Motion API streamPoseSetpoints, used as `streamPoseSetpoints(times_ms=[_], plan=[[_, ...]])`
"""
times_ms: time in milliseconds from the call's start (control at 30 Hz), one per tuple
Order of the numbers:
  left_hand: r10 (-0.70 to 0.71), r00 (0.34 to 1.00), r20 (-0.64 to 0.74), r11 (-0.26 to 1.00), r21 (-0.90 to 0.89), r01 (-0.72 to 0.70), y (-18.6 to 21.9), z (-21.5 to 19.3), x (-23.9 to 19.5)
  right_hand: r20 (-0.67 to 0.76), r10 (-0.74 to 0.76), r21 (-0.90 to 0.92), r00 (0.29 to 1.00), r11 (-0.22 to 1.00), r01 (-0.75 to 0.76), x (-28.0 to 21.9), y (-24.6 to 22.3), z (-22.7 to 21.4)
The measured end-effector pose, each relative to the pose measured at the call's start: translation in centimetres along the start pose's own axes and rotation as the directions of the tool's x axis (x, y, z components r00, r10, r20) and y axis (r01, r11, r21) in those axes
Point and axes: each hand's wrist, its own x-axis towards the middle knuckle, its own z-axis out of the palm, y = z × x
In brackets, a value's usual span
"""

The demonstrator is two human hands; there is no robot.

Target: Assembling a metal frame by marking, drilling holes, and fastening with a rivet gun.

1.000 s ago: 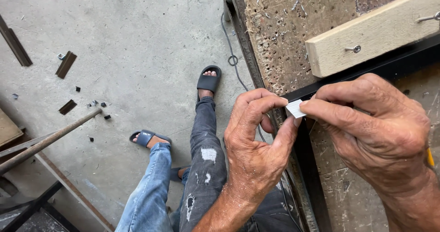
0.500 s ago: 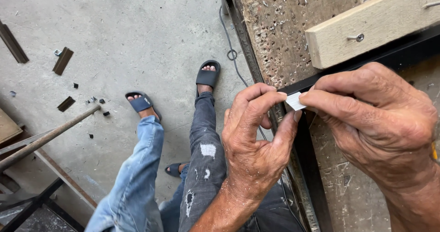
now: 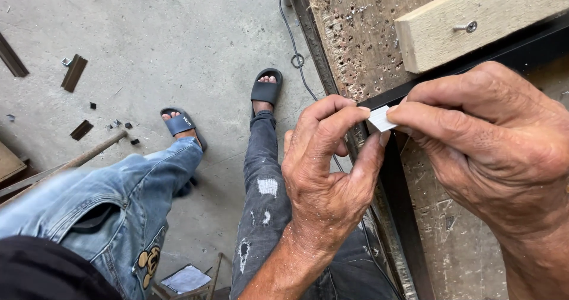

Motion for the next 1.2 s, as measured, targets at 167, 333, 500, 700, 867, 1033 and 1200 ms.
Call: streamPoseSetpoints(times_ms=[167,333,500,700,867,1033,1200], plan=[[0.018,1.000,0.003,1.000,0.008,-0.018,0.1,-0.2,0.2,0.002,0.019,0.017,1.000,1.000,-0.019,0.1,-0.3,0.0],[0.058,0.998,0.006,0.998,0.027,-0.058,0.1,-0.4,0.2,0.001,0.021,0.013,1.000,1.000,-0.021,0.2,-0.4,0.0],[0.054,0.999,0.005,0.998,0.029,-0.054,0.0,-0.3,0.2,-0.003,0.018,0.009,1.000,1.000,-0.018,0.2,-0.4,0.1],[0.040,0.999,0.015,0.999,0.034,-0.041,0.3,-0.5,0.3,-0.004,0.033,0.025,0.999,0.999,-0.033,0.4,-0.6,0.0],[0.045,0.999,0.004,0.999,0.030,-0.045,0.6,-0.6,0.4,0.004,0.022,-0.012,1.000,1.000,-0.022,0.0,-0.3,0.0],[-0.018,1.000,-0.009,0.999,-0.043,0.017,1.1,-0.7,0.8,0.031,-0.088,-0.157,0.996,0.983,0.091,-0.3,0.8,-0.1],[-0.054,0.998,-0.018,0.992,-0.118,0.051,1.1,-0.8,1.3,0.026,-0.070,-0.145,0.997,0.987,0.073,0.1,0.6,0.1]])
